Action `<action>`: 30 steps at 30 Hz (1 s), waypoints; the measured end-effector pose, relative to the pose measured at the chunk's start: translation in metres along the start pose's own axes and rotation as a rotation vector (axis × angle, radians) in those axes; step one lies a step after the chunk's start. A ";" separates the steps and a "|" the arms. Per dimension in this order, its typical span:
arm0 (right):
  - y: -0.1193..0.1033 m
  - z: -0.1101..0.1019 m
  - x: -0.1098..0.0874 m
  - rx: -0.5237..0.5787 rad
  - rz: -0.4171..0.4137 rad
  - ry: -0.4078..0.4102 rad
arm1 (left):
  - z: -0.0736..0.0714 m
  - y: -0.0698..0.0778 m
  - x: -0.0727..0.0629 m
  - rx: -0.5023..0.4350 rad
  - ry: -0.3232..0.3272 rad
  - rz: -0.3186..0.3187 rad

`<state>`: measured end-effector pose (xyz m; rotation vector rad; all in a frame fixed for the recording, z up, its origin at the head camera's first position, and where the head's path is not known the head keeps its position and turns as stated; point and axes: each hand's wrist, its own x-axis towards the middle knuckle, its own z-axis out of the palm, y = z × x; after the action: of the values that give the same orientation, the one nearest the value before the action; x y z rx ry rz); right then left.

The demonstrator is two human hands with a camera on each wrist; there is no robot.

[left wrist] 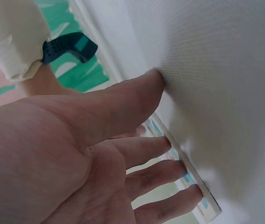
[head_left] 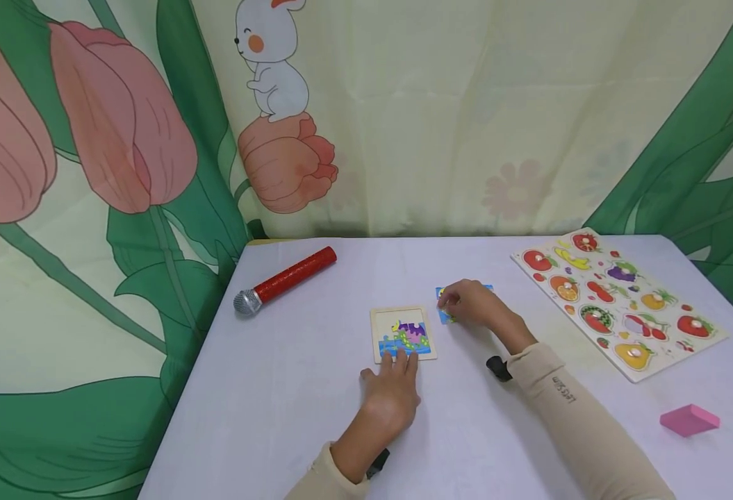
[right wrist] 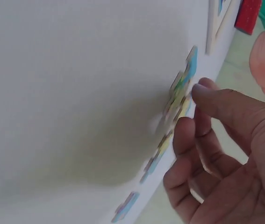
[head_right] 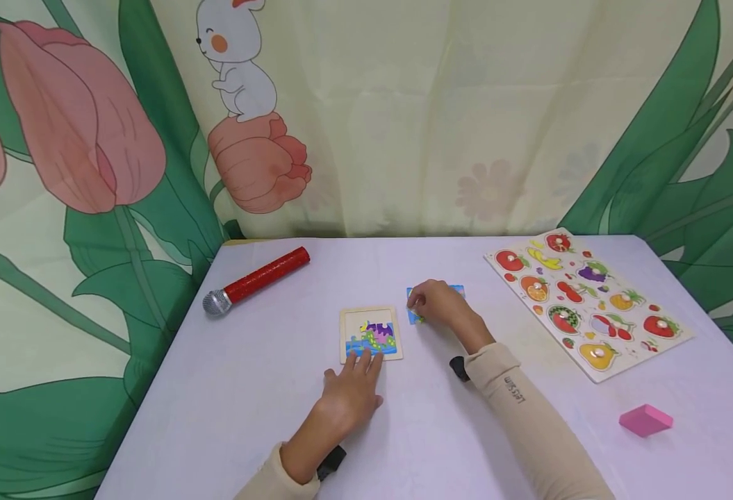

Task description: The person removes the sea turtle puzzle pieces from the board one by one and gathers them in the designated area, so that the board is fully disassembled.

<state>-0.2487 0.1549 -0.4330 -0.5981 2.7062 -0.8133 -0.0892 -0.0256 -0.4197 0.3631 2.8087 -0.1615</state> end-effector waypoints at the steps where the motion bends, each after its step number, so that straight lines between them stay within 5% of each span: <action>1: -0.002 0.002 0.001 0.004 -0.023 -0.001 | 0.000 0.000 0.000 -0.005 -0.002 -0.001; 7: -0.023 0.017 0.007 0.077 -0.156 -0.091 | 0.002 0.000 0.000 -0.024 -0.023 -0.006; 13: -0.036 0.032 0.008 0.071 -0.181 -0.182 | -0.001 0.001 -0.001 -0.019 -0.019 -0.010; 23: -0.041 0.038 0.008 0.071 -0.179 -0.174 | -0.002 0.001 0.001 0.006 -0.034 -0.012; 30: -0.043 0.037 0.007 0.206 -0.190 -0.183 | -0.001 0.000 0.000 -0.006 -0.024 -0.022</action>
<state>-0.2287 0.1018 -0.4394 -0.8447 2.3906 -1.0153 -0.0898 -0.0248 -0.4185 0.3270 2.7894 -0.1610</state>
